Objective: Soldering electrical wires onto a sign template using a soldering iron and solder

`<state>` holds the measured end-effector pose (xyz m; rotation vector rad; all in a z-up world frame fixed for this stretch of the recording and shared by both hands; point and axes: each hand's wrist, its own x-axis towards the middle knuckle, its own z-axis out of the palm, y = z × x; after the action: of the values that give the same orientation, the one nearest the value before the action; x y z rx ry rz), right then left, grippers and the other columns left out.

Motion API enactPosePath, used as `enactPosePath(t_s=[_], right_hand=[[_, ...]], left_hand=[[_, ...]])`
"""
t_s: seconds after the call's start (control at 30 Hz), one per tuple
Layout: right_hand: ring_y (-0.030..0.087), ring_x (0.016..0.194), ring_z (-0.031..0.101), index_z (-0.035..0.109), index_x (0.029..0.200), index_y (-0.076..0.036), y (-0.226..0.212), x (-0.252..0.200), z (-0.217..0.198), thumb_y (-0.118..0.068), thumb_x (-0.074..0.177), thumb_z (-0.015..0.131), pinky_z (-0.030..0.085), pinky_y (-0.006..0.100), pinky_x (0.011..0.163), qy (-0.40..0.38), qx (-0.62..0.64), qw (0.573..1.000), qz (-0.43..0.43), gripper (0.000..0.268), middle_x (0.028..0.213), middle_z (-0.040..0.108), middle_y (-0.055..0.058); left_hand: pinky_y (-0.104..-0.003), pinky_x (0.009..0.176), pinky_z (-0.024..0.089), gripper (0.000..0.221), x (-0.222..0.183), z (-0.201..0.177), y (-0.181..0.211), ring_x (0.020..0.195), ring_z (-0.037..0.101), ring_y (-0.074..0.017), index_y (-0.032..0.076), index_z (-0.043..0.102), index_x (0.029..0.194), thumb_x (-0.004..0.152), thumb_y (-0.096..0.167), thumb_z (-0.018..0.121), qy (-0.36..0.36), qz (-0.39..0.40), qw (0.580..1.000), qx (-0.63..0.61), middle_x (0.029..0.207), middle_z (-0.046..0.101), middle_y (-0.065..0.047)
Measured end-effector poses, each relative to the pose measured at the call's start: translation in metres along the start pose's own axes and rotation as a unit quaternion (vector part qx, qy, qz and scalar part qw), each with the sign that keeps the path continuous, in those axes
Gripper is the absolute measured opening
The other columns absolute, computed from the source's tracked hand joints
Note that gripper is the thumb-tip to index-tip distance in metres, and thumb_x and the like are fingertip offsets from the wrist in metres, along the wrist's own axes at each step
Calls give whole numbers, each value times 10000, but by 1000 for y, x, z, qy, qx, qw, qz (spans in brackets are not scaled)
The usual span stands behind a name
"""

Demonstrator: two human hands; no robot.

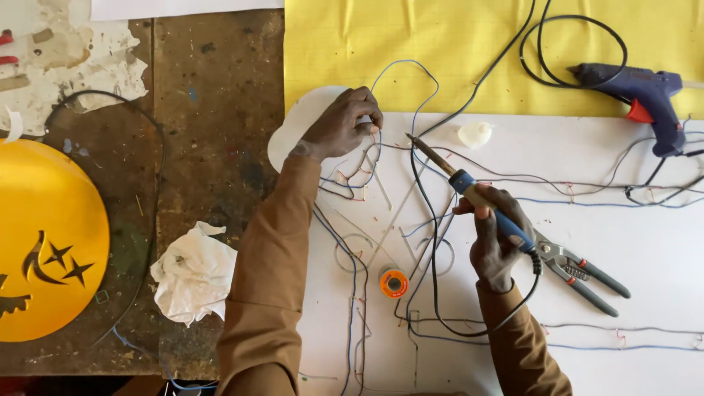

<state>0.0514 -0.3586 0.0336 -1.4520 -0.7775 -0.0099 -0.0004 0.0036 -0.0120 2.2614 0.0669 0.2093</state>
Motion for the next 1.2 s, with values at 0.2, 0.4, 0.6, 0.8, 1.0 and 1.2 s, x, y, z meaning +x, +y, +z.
enactPosePath(t_s=[0.2,0.4,0.6,0.8,1.0,1.2], right_hand=[[357,776,783,799,1263,107,-10,-46,-16,-155,1045,789,649,465,684,26,-61,991,-120,341,988,719,287],[296,799,589,878,1379,-114,0,-131,-66,-248,1074,803,535,384,706,76,-258,960,-80,342,1023,577,161],[387,805,600,801,1480,-126,-34,-156,-91,-33,1079,751,539,498,749,30,-391,919,-35,415,949,628,172],[550,836,656,521,1675,108,-57,-173,-120,188,938,694,562,659,805,-1,-379,925,39,760,926,672,328],[368,906,730,514,1670,25,-82,-134,-133,150,999,673,626,505,845,114,-332,934,66,701,1087,721,215],[387,1131,702,865,1272,-154,-29,14,32,-188,1104,784,600,508,984,-75,-190,979,-9,189,1196,734,115]], left_hand=[[-493,1008,563,128,-3,4,-5,1035,680,-380,117,735,981,1001,134,860,28,40,999,1,1108,676,-116],[-450,1076,554,202,-2,14,-49,1120,705,-352,156,765,1061,1145,339,776,36,132,991,-7,1072,695,-87],[-484,1132,541,93,-22,16,-14,1181,713,-357,150,779,1074,1042,68,807,82,65,994,8,1137,682,-85],[-505,1113,532,118,-24,30,-17,1174,712,-358,146,799,1074,999,56,803,139,51,988,-43,1104,680,-89],[-529,1114,511,73,-30,30,-10,1193,698,-387,127,798,1089,1016,121,797,146,63,984,-85,1118,675,-123],[-518,1135,500,71,-29,27,-10,1194,699,-336,113,800,1048,985,141,812,144,80,977,-135,1082,683,-99]])
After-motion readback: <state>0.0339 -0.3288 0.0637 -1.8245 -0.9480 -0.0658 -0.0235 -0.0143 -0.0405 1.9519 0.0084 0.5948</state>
